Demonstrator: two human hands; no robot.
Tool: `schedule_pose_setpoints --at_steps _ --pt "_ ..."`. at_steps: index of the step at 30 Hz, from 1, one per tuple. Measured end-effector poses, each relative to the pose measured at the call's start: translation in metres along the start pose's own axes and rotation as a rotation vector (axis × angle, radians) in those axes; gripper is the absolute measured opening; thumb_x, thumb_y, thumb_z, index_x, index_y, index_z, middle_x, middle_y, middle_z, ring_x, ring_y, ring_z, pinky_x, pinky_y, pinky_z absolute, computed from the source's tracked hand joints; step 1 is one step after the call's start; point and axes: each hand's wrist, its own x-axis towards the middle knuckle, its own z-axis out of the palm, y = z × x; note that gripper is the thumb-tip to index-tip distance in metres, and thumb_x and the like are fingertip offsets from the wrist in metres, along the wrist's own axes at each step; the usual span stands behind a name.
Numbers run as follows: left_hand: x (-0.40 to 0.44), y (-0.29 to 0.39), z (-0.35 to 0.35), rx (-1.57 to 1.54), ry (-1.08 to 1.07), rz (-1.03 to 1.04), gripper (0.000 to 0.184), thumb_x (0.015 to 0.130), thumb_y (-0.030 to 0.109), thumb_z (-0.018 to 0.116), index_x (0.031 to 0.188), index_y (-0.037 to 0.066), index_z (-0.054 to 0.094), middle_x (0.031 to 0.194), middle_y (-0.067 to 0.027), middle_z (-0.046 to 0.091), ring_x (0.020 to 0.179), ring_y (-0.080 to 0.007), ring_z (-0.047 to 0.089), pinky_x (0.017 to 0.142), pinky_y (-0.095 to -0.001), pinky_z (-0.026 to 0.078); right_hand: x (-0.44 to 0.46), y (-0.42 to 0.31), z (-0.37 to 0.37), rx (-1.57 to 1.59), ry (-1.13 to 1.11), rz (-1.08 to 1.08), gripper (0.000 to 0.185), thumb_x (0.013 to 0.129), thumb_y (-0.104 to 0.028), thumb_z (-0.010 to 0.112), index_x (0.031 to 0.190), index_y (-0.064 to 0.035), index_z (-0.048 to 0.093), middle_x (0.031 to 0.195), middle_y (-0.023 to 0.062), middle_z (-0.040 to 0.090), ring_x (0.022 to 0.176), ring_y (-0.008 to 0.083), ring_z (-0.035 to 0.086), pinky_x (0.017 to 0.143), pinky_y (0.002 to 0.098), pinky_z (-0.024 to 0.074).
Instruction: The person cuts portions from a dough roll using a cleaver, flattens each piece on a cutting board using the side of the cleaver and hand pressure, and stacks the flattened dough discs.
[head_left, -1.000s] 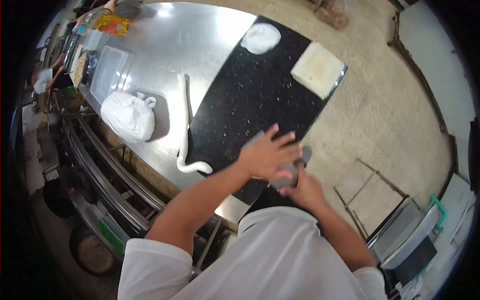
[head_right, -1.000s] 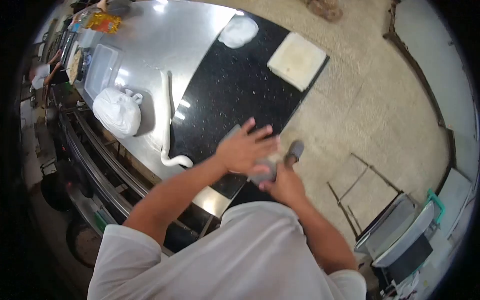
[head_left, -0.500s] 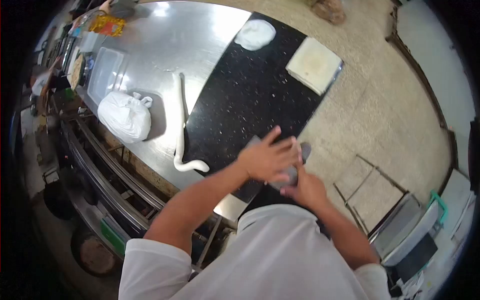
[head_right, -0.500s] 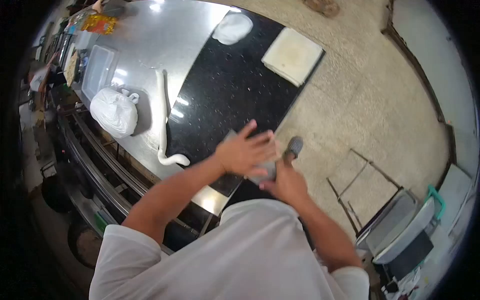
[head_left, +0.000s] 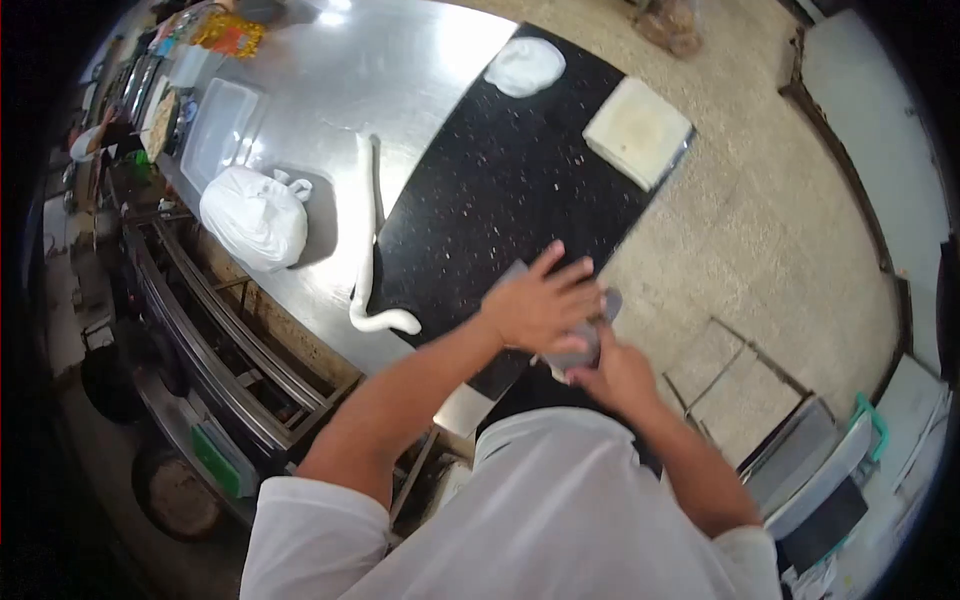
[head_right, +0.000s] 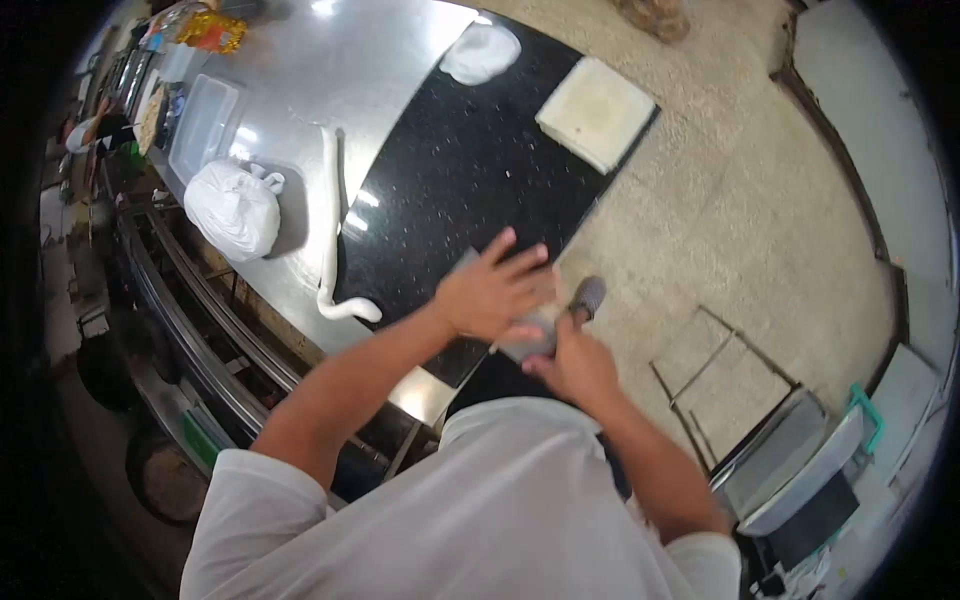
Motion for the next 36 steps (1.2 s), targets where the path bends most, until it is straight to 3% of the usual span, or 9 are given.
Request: schedule_pose_setpoints --at_steps 5,8,11,16,21,25,28,31,36 --pt "0.016 -0.057 -0.03 0.141 0.112 -0.079 0.068 0.094 0.064 0.057 0.142 0.018 0.063 0.154 -0.0064 0.054 0.149 -0.0358 0.039 0.123 -0.0661 0.017 0.04 -0.034 -0.044 -0.199 0.049 -0.138 0.067 0.077 -0.042 0.086 0.117 0.0028 0.057 0.098 0.027 0.073 0.093 0.0445 0.073 0.081 0.0529 0.0575" --pt "0.011 -0.05 -0.028 0.123 0.148 -0.092 0.071 0.091 0.066 0.058 0.143 0.017 0.063 0.153 -0.0102 0.054 0.149 -0.0368 0.04 0.123 -0.0661 0.017 0.037 -0.028 -0.029 -0.157 0.125 -0.139 0.065 0.078 -0.043 0.085 0.116 0.002 0.058 0.098 0.0265 0.073 0.092 0.0445 0.073 0.082 0.0526 0.0573" --pt "-0.017 0.01 0.005 -0.03 0.089 -0.094 0.069 0.093 0.067 0.056 0.138 0.016 0.066 0.153 -0.0119 0.054 0.148 -0.0387 0.04 0.123 -0.0662 0.017 0.0 0.011 0.014 0.018 -0.039 -0.171 0.066 0.077 -0.043 0.086 0.117 0.0017 0.058 0.097 0.0262 0.073 0.091 0.0447 0.073 0.082 0.0528 0.0572" --pt "0.02 -0.012 -0.001 0.091 0.144 -0.045 0.065 0.092 0.065 0.058 0.134 0.017 0.067 0.144 -0.0069 0.061 0.144 -0.0369 0.045 0.122 -0.0663 0.023 0.009 -0.007 -0.023 -0.062 0.009 0.013 0.067 0.077 -0.04 0.087 0.118 0.0032 0.056 0.095 0.0261 0.073 0.089 0.0447 0.073 0.081 0.0527 0.0575" --pt "0.027 -0.06 -0.031 0.1 0.19 -0.169 0.07 0.094 0.065 0.057 0.142 0.015 0.062 0.154 -0.0111 0.053 0.15 -0.0387 0.038 0.124 -0.0645 0.018 0.048 -0.029 -0.051 -0.161 0.092 -0.181 0.066 0.079 -0.041 0.086 0.118 0.0036 0.056 0.098 0.0269 0.073 0.093 0.0457 0.072 0.082 0.0521 0.0575" --pt "0.0 -0.017 -0.003 -0.014 0.106 -0.159 0.07 0.092 0.065 0.06 0.143 0.017 0.063 0.159 -0.0172 0.047 0.155 -0.0396 0.03 0.126 -0.0625 0.014 0.016 0.008 -0.006 0.08 -0.022 -0.215 0.065 0.082 -0.04 0.083 0.122 0.0029 0.056 0.105 0.0312 0.07 0.099 0.0484 0.07 0.086 0.0536 0.0561" --pt "0.005 0.026 0.007 -0.081 0.105 -0.116 0.067 0.092 0.068 0.058 0.14 0.022 0.065 0.156 -0.008 0.052 0.154 -0.039 0.032 0.126 -0.0638 0.015 -0.007 0.026 0.013 0.113 -0.111 -0.053 0.064 0.082 -0.04 0.082 0.125 -0.0009 0.055 0.107 0.0308 0.07 0.099 0.0478 0.071 0.087 0.0546 0.0551" --pt "0.031 -0.008 0.004 0.094 0.101 -0.122 0.066 0.092 0.069 0.056 0.139 0.023 0.066 0.155 -0.0028 0.054 0.152 -0.0384 0.035 0.125 -0.0643 0.015 0.014 0.015 -0.021 -0.005 -0.033 -0.003 0.068 0.08 -0.041 0.084 0.124 0.0011 0.055 0.106 0.0291 0.071 0.1 0.0459 0.071 0.087 0.0539 0.0556" --pt "0.037 -0.053 -0.021 0.171 0.14 -0.182 0.073 0.092 0.07 0.056 0.145 0.021 0.061 0.157 -0.0083 0.05 0.153 -0.0378 0.034 0.126 -0.0642 0.012 0.055 -0.017 -0.066 -0.096 -0.016 -0.145 0.068 0.079 -0.043 0.084 0.123 0.0016 0.056 0.105 0.0278 0.072 0.102 0.0454 0.071 0.087 0.0534 0.0559"
